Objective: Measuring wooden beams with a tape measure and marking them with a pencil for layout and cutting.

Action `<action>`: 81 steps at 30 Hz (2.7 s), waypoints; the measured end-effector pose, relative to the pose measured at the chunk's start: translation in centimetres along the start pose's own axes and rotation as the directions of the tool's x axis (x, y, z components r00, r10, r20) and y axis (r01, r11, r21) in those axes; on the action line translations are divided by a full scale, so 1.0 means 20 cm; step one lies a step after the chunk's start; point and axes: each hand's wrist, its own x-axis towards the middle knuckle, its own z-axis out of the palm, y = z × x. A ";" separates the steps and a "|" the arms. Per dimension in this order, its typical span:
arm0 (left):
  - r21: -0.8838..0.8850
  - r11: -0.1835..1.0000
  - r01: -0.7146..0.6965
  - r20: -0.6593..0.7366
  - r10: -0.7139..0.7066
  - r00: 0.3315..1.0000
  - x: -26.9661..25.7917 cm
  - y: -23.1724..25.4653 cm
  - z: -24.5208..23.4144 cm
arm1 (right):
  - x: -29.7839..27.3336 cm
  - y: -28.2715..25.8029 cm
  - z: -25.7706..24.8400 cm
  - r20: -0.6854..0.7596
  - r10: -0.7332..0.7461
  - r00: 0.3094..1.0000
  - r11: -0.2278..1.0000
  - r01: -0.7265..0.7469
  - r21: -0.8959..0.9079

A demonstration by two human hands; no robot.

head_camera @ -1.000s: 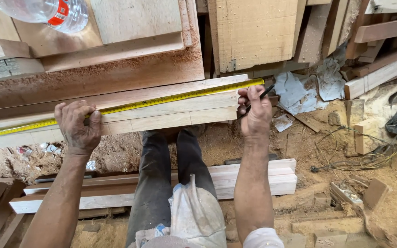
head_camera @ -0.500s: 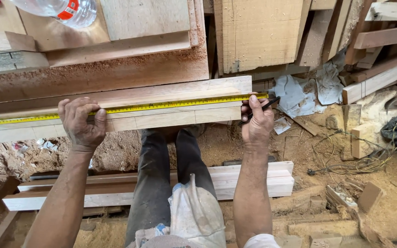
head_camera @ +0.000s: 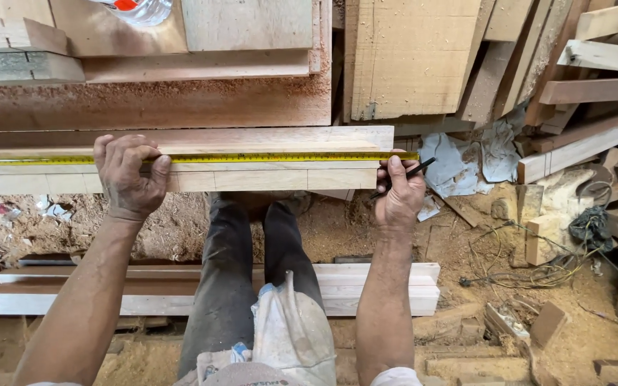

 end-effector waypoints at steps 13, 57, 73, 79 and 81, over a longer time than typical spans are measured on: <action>0.004 1.000 0.024 0.035 -0.024 0.999 -0.02 -0.02 0.00 | 0.02 0.01 -0.02 -0.014 0.022 1.000 0.999 -0.021 0.049; 0.101 0.991 0.084 0.142 -0.098 0.985 0.09 0.14 -0.06 | 0.04 0.06 -0.07 -0.003 0.101 0.995 0.995 -0.101 0.015; 0.101 0.992 0.081 -0.007 -0.080 0.997 0.03 0.02 0.00 | 0.08 0.17 -0.10 -0.018 -0.051 0.999 0.957 0.044 -0.287; 0.137 0.984 0.113 -0.027 -0.110 0.994 -0.05 -0.01 0.06 | 0.19 0.28 -0.25 -0.112 0.097 0.989 0.938 -0.128 -0.321; 0.134 0.984 0.116 -0.037 -0.112 0.993 -0.05 -0.02 0.08 | 0.31 0.43 -0.36 -0.122 0.161 0.979 0.932 -0.192 -0.307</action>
